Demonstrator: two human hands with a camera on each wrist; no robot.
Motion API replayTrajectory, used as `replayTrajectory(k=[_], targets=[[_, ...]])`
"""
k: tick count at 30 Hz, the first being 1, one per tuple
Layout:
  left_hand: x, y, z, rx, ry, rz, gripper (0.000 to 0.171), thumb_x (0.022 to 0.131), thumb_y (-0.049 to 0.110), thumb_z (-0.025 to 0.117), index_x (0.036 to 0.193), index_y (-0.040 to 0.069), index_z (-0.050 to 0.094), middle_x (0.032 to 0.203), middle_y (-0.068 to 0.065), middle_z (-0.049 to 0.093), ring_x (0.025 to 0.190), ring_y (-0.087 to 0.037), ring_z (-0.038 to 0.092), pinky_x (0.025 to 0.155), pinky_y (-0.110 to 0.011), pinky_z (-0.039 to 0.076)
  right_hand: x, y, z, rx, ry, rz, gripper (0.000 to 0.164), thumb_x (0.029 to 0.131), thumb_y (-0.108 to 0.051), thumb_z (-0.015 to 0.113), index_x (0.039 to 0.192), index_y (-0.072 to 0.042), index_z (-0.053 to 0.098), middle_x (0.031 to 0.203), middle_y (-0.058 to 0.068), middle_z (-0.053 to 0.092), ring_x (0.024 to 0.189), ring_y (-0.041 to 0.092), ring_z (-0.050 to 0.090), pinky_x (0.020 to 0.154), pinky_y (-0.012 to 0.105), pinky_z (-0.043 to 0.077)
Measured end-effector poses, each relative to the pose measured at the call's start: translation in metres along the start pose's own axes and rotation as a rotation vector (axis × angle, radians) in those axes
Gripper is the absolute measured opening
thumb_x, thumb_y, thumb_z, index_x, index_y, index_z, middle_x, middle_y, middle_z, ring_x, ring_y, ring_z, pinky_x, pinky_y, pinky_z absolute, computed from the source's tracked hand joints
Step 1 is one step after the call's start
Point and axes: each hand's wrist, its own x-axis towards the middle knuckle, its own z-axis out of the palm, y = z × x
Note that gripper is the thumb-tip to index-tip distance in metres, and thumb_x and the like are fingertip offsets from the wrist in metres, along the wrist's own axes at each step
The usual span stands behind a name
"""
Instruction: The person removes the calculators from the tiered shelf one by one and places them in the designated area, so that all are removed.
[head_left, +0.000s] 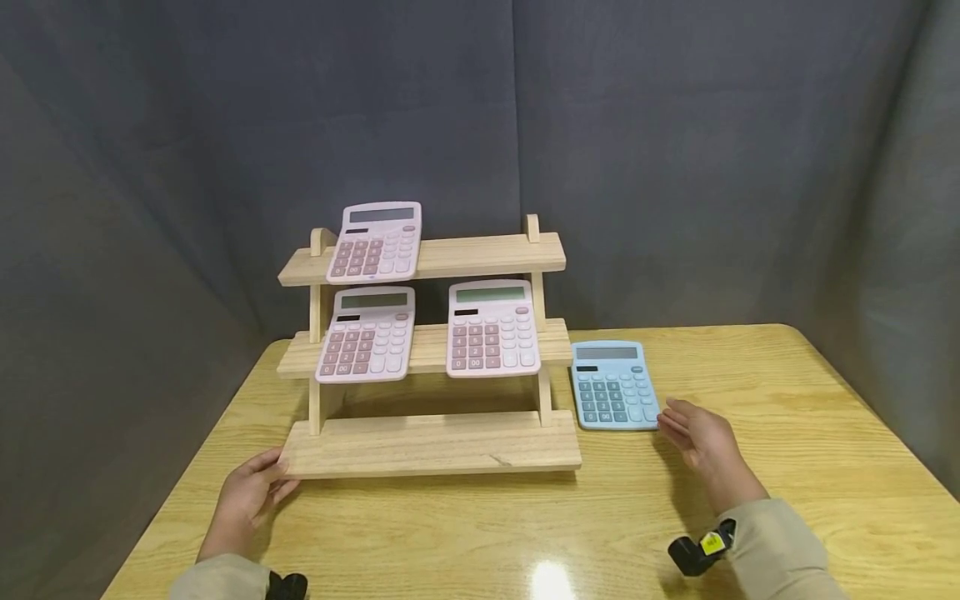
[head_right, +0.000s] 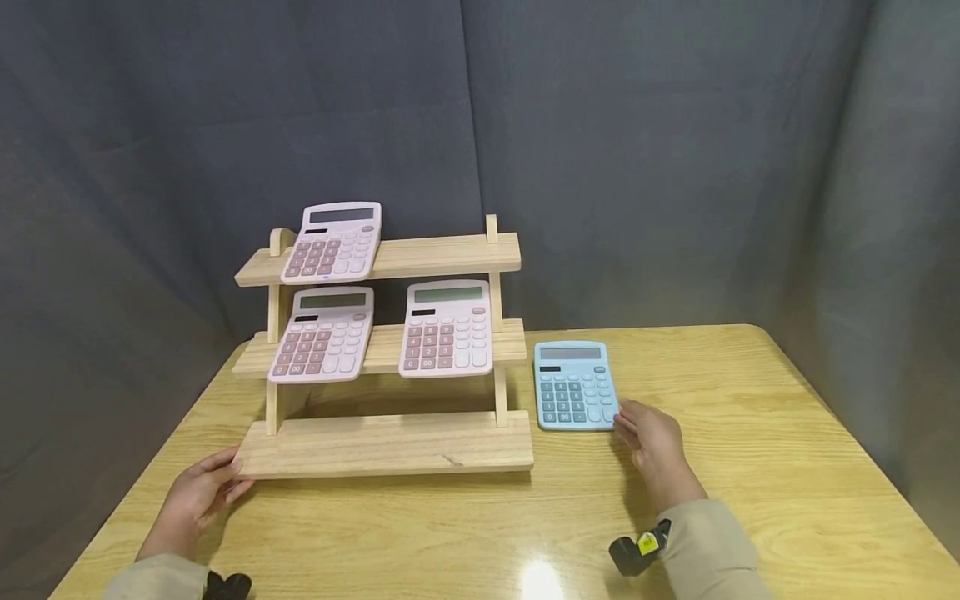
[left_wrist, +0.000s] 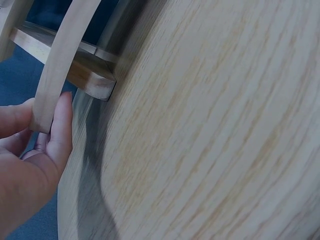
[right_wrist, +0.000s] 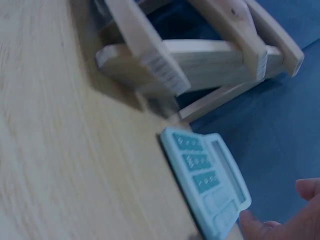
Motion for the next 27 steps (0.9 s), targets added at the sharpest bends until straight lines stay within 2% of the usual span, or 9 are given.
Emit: replayTrajectory(k=[2, 6, 8, 11, 14, 16, 21, 23, 27], targets=[[0.0, 0.0, 0.0, 0.01, -0.009, -0.006, 0.048, 0.091, 0.002, 0.039, 0.133, -0.01, 0.018, 0.128, -0.029, 0.024, 0.071, 0.001, 0.053, 0.078, -0.02, 0.048, -0.004, -0.004, 0.003, 0.039, -0.035, -0.006, 0.059, 0.088, -0.008, 0.047, 0.133, 0.01, 0.014, 0.104, 0.018, 0.047, 0.074, 0.009, 0.057, 0.085, 0.025, 0.044], [0.001, -0.002, 0.0, 0.002, -0.023, -0.009, 0.049, 0.091, 0.002, 0.038, 0.133, -0.01, 0.016, 0.131, -0.029, 0.019, 0.073, 0.002, 0.052, 0.079, -0.02, 0.047, -0.012, -0.012, 0.012, 0.101, -0.116, 0.006, 0.057, 0.088, -0.004, 0.045, 0.133, 0.008, 0.013, 0.078, 0.003, 0.054, 0.072, 0.01, 0.059, 0.084, 0.025, 0.045], [0.002, -0.003, 0.0, -0.008, -0.025, -0.009, 0.049, 0.092, 0.003, 0.038, 0.133, -0.01, 0.015, 0.13, -0.029, 0.02, 0.073, 0.002, 0.052, 0.08, -0.02, 0.047, -0.016, -0.016, 0.016, 0.134, -0.152, 0.006, 0.049, 0.088, -0.004, 0.045, 0.13, 0.007, 0.022, 0.083, 0.006, 0.053, 0.075, 0.013, 0.059, 0.084, 0.026, 0.044], [0.002, -0.004, -0.001, -0.025, -0.02, -0.019, 0.05, 0.091, 0.003, 0.039, 0.133, -0.009, 0.015, 0.13, -0.027, 0.021, 0.074, 0.002, 0.052, 0.08, -0.021, 0.047, -0.02, -0.02, 0.021, 0.197, -0.207, 0.005, 0.027, 0.087, -0.003, 0.046, 0.113, 0.002, 0.04, 0.087, 0.009, 0.051, 0.079, 0.016, 0.059, 0.087, 0.027, 0.043], [0.003, -0.005, -0.001, -0.033, -0.008, -0.034, 0.05, 0.091, 0.004, 0.041, 0.134, -0.008, 0.017, 0.125, -0.024, 0.028, 0.073, 0.002, 0.052, 0.08, -0.021, 0.047, -0.024, -0.024, 0.027, 0.235, -0.244, 0.002, 0.015, 0.087, -0.002, 0.048, 0.101, 0.001, 0.043, 0.083, 0.009, 0.055, 0.08, 0.017, 0.059, 0.088, 0.029, 0.042], [0.004, -0.005, -0.002, -0.042, -0.005, -0.034, 0.051, 0.09, 0.003, 0.042, 0.134, -0.007, 0.018, 0.119, -0.02, 0.035, 0.073, 0.001, 0.053, 0.08, -0.021, 0.047, -0.027, -0.026, 0.033, 0.244, -0.26, -0.002, 0.027, 0.086, -0.002, 0.048, 0.111, 0.003, 0.039, 0.079, 0.008, 0.057, 0.08, 0.018, 0.059, 0.089, 0.03, 0.041], [0.004, -0.003, -0.003, -0.062, -0.006, -0.02, 0.052, 0.089, 0.002, 0.044, 0.133, -0.008, 0.018, 0.106, -0.009, 0.043, 0.073, -0.001, 0.054, 0.081, -0.022, 0.047, -0.029, -0.031, 0.051, 0.213, -0.288, -0.034, 0.046, 0.088, -0.005, 0.048, 0.127, 0.007, 0.026, 0.102, 0.015, 0.046, 0.086, 0.017, 0.057, 0.091, 0.03, 0.038], [0.003, -0.002, -0.003, -0.061, -0.009, -0.021, 0.052, 0.089, 0.003, 0.044, 0.133, -0.008, 0.018, 0.11, -0.013, 0.041, 0.074, -0.001, 0.054, 0.081, -0.022, 0.047, -0.03, -0.033, 0.058, 0.202, -0.296, -0.047, 0.045, 0.088, -0.005, 0.047, 0.126, 0.007, 0.027, 0.107, 0.016, 0.041, 0.09, 0.018, 0.056, 0.092, 0.029, 0.038], [0.002, -0.001, -0.003, -0.047, -0.016, -0.037, 0.053, 0.089, 0.003, 0.044, 0.134, -0.007, 0.017, 0.121, -0.021, 0.032, 0.074, -0.001, 0.054, 0.081, -0.022, 0.047, -0.031, -0.037, 0.071, 0.182, -0.311, -0.063, 0.05, 0.088, -0.006, 0.048, 0.129, 0.009, 0.024, 0.101, 0.012, 0.046, 0.092, 0.018, 0.056, 0.091, 0.029, 0.039]])
